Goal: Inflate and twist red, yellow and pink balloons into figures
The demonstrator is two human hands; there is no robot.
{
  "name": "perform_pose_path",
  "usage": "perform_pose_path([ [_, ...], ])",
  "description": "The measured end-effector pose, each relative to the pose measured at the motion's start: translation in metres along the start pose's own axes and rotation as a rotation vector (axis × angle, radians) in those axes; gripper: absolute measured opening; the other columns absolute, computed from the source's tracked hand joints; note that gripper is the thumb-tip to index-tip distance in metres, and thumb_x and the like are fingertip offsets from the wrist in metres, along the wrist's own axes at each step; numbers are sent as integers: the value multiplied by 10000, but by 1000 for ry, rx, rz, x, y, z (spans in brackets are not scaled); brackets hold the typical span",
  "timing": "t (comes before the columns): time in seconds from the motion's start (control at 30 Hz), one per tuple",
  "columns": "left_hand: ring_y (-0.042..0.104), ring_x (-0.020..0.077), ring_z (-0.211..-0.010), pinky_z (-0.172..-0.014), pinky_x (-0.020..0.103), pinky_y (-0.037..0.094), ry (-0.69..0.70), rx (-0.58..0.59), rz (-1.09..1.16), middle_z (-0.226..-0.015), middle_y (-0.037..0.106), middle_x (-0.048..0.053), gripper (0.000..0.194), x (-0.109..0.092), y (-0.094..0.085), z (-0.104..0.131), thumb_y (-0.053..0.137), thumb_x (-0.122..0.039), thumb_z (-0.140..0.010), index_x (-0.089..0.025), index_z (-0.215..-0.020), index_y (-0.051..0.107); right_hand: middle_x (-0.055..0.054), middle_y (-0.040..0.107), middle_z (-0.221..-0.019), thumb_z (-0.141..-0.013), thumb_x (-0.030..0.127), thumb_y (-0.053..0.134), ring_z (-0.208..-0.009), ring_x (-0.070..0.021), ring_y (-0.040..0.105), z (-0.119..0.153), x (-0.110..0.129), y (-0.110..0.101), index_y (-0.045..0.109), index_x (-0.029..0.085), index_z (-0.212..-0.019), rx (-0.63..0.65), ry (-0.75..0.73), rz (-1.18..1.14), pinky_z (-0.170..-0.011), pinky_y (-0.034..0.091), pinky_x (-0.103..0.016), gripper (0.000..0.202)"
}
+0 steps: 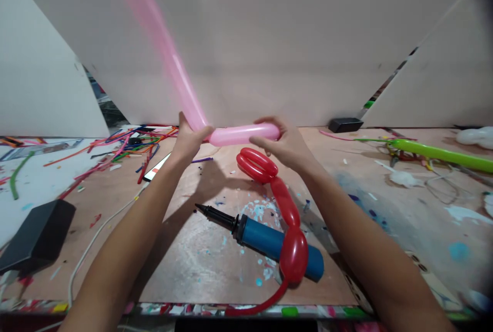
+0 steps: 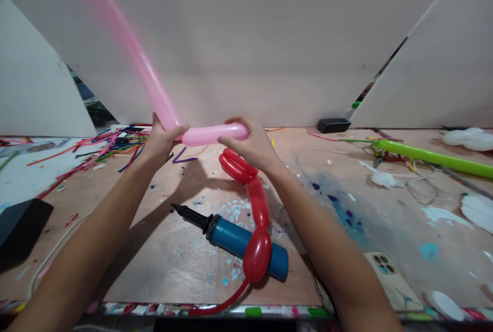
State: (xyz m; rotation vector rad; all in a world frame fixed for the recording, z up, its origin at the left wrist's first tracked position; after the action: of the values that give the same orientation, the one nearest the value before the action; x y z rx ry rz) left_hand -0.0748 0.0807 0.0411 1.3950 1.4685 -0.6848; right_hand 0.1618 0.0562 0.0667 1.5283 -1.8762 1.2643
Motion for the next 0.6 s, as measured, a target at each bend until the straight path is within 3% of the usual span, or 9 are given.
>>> perform_pose_path([
  [0.1, 641, 225, -894, -718, 316, 536, -41, 311, -131, -1010, 648, 91, 563, 3, 19, 11, 808, -348, -656, -192, -1146, 578, 20, 579, -818, -674, 404, 779, -646, -134, 569, -8, -17, -6, 500, 257, -1154, -113, 32, -323, -553, 475, -273, 574],
  [0.17, 642, 262, -963, -779, 349, 531, -78, 487, -112, -1038, 672, 119, 548, 2, 33, 21, 738, -487, -726, -168, -1153, 612, 24, 587, -825, -654, 377, 796, -656, -129, 573, -10, -25, -4, 482, 267, -1147, -119, 42, -460, -531, 462, -253, 594],
  [0.3, 650, 306, -977, -796, 408, 534, -203, 681, 17, -968, 702, 138, 646, -2, 54, 40, 495, -706, -817, -147, -1085, 677, -12, 648, -911, -644, 308, 805, -770, -157, 622, -7, -19, 12, 550, 241, -1107, 62, 43, -529, -619, 514, -277, 532],
  [0.4, 650, 288, -986, -795, 389, 538, -116, 654, -72, -996, 702, 119, 543, -5, 64, 49, 547, -631, -836, -182, -1114, 674, -45, 650, -1030, -693, 315, 768, -866, -183, 640, 1, -6, 28, 577, 231, -1082, 201, 24, -506, -711, 545, -320, 442],
  [0.53, 655, 222, -933, -764, 318, 540, 62, 433, -124, -1031, 676, 96, 490, -6, 72, 57, 518, -571, -886, -211, -1207, 602, -29, 612, -1006, -718, 298, 717, -780, -140, 612, 7, 2, 38, 536, 227, -1043, 104, 15, -425, -667, 538, -291, 379],
  [0.6, 658, 185, -814, -681, 275, 537, 48, 418, -113, -955, 672, 85, 476, -3, 75, 59, 546, -555, -876, -193, -1183, 588, -28, 596, -1007, -738, 304, 684, -713, -118, 587, 8, 4, 41, 513, 231, -1075, 84, 22, -398, -618, 527, -275, 384],
])
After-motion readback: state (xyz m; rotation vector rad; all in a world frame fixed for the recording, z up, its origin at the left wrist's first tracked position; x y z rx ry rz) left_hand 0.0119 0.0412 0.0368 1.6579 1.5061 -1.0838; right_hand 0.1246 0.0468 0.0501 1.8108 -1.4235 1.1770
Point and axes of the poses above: each hand's wrist, its own z-axis away from the middle knuckle, its own y-axis out of the palm, x = y × z, the point moved 6 cm from there along -z, towards the middle knuckle
